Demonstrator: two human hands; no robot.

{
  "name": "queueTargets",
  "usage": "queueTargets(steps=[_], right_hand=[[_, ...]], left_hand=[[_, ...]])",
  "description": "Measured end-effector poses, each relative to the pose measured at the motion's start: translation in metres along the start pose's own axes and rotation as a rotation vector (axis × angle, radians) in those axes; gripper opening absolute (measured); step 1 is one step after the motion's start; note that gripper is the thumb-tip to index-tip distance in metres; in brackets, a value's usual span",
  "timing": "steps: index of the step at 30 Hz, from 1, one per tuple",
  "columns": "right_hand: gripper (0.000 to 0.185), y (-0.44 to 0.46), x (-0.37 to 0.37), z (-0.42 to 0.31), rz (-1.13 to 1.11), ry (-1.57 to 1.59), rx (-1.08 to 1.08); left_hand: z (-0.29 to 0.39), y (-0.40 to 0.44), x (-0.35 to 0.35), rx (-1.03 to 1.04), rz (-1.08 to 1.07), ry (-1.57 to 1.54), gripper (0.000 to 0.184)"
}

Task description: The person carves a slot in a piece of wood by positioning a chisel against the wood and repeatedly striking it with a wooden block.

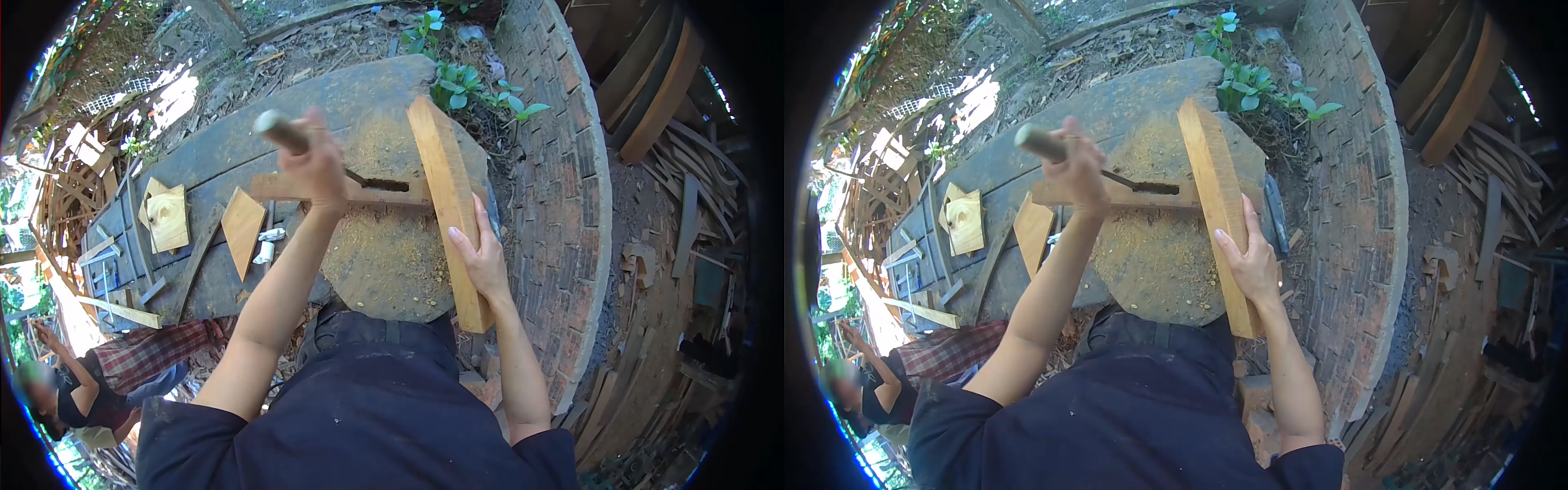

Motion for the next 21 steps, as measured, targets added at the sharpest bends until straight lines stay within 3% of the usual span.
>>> queueTargets(steps=[2,6,8,10,12,16,21], right_hand=[[0.071,-0.001,0.001,0.001,-0.005,0.002,0.013],[0.072,0.0,0.002,0.005,0.021,0.022,-0.034],[0.073,0.001,0.002,0.004,-0.019,0.088,0.014],[0.074,0.001,0.004,0.011,-0.008,0.09,-0.007],[0.075,0.003,0.006,0.012,0.003,0.096,-0.034],[0.075,0.001,0.004,0.011,0.007,0.102,-0.017],[0.075,-0.001,0.006,0.01,0.018,0.073,-0.037]], left_hand=[[-0.016,0.01,-0.03,-0.217,0.314,-0.274,0.027],[-0.011,0.0,-0.048,-0.316,0.437,-0.28,0.029],[0.003,0.004,-0.047,-0.189,0.416,-0.482,0.028],[0.011,0.012,-0.048,-0.163,0.355,-0.489,0.024],[0.026,0.021,-0.038,0.015,0.066,-0.339,0.029],[0.044,0.016,-0.024,0.177,-0.07,-0.147,0.025],[0.037,0.007,-0.013,0.191,-0.117,-0.193,0.027]])
Point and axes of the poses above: each hand's wrist, its own y-axis towards the middle knuckle, its own x-axis out of the palm, z = x × y, the point moved 4 cm from there along y, towards the middle knuckle, and after that the axes turned 2 degrees about x, right-handed, at the moved point
